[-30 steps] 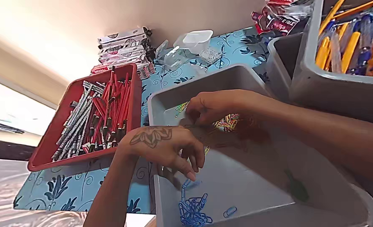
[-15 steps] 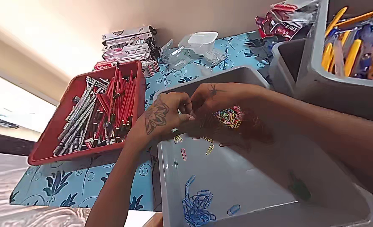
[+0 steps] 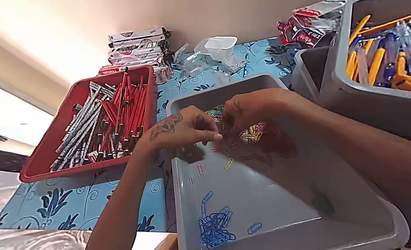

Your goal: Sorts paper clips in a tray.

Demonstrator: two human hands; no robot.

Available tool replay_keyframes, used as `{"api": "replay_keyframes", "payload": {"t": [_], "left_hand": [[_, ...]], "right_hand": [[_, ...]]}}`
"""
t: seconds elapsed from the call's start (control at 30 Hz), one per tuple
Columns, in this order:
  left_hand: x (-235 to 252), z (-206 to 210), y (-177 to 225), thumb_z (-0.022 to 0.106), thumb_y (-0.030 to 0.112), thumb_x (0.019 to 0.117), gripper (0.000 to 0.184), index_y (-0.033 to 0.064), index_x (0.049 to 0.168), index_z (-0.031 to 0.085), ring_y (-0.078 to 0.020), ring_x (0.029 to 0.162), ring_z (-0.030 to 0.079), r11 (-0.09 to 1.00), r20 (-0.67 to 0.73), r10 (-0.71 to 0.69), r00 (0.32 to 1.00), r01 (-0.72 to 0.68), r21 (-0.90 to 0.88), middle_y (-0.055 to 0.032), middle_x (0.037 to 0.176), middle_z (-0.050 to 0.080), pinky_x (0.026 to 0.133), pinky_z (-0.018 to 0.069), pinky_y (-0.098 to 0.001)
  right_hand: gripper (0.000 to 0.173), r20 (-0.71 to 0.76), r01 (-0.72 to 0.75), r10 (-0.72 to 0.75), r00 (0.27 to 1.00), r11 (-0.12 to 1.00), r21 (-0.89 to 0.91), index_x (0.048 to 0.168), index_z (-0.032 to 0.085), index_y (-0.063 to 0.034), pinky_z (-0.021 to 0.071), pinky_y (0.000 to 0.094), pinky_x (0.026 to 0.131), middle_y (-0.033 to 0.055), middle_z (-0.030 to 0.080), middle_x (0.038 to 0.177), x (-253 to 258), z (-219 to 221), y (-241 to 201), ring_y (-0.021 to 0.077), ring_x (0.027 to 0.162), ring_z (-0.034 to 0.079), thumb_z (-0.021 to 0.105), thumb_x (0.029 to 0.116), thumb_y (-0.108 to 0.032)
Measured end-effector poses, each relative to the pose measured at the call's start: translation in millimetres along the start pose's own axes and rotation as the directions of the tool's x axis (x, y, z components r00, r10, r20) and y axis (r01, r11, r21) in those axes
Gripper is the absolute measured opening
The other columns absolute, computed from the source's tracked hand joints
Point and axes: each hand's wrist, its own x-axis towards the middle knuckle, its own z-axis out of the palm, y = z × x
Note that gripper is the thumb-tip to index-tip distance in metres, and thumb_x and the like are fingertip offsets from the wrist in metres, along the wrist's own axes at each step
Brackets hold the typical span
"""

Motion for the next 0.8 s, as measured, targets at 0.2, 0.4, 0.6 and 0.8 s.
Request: {"api": "replay_keyframes", "payload": {"t": [0.2, 0.4, 0.6, 0.8], "left_hand": [[10.3, 15.8, -2.9, 0.075, 0.017, 0.0929, 0.015, 0.0033, 0.098, 0.074, -0.0119, 0.061, 0.055, 0.944, -0.120, -0.122, 0.985, 0.153, 0.294, -0.0043, 0.072, 0.064, 0.061, 0.0458, -0.0323], [6.0, 22.0, -4.4, 0.075, 0.015, 0.0925, 0.013, 0.0049, 0.086, 0.071, -0.0185, 0.062, 0.059, 0.929, -0.191, -0.042, 0.981, 0.108, 0.353, -0.0060, 0.070, 0.064, 0.060, 0.0467, -0.0396], [6.7, 13.0, -3.4, 0.071, 0.014, 0.0938, 0.009, 0.0095, 0.087, 0.075, -0.0053, 0.062, 0.058, 0.960, -0.123, -0.063, 0.990, 0.094, 0.264, 0.0016, 0.074, 0.067, 0.060, 0.0463, -0.0267], [-11.2, 9.6, 4.5, 0.069, 0.022, 0.0938, 0.019, 0.0053, 0.092, 0.078, 0.0053, 0.075, 0.065, 0.985, 0.373, 0.171, 0.912, -0.156, -0.070, 0.0061, 0.081, 0.073, 0.066, 0.0509, -0.0120]], "right_hand": [[0.015, -0.082, 0.106, -0.106, 0.991, 0.994, -0.006, 0.077, 0.072, -0.0036, 0.0457, 0.0325, 0.055, 0.0047, 0.063, 0.065, 0.1, 9.7, 1.5, 0.0128, 0.059, 0.059, 0.079, 0.0879, -0.011], [0.009, -0.043, 0.215, -0.213, 0.976, 0.976, 0.045, 0.086, 0.074, -0.0029, 0.0445, 0.0322, 0.064, 0.0038, 0.064, 0.075, 3.6, 1.6, 1.5, 0.0110, 0.069, 0.057, 0.071, 0.0930, -0.008], [0.013, -0.070, 0.212, -0.209, 0.975, 0.976, 0.041, 0.090, 0.073, 0.0001, 0.0463, 0.0303, 0.066, 0.0065, 0.066, 0.077, -0.4, -0.1, -1.7, 0.0109, 0.070, 0.059, 0.068, 0.0974, -0.010], [0.016, -0.290, 0.151, -0.154, 0.944, 0.988, -0.034, 0.108, 0.072, -0.0006, 0.0498, 0.0356, 0.078, 0.0101, 0.069, 0.093, 1.3, -8.0, 9.4, 0.0163, 0.084, 0.063, 0.061, 0.1008, -0.010]]}}
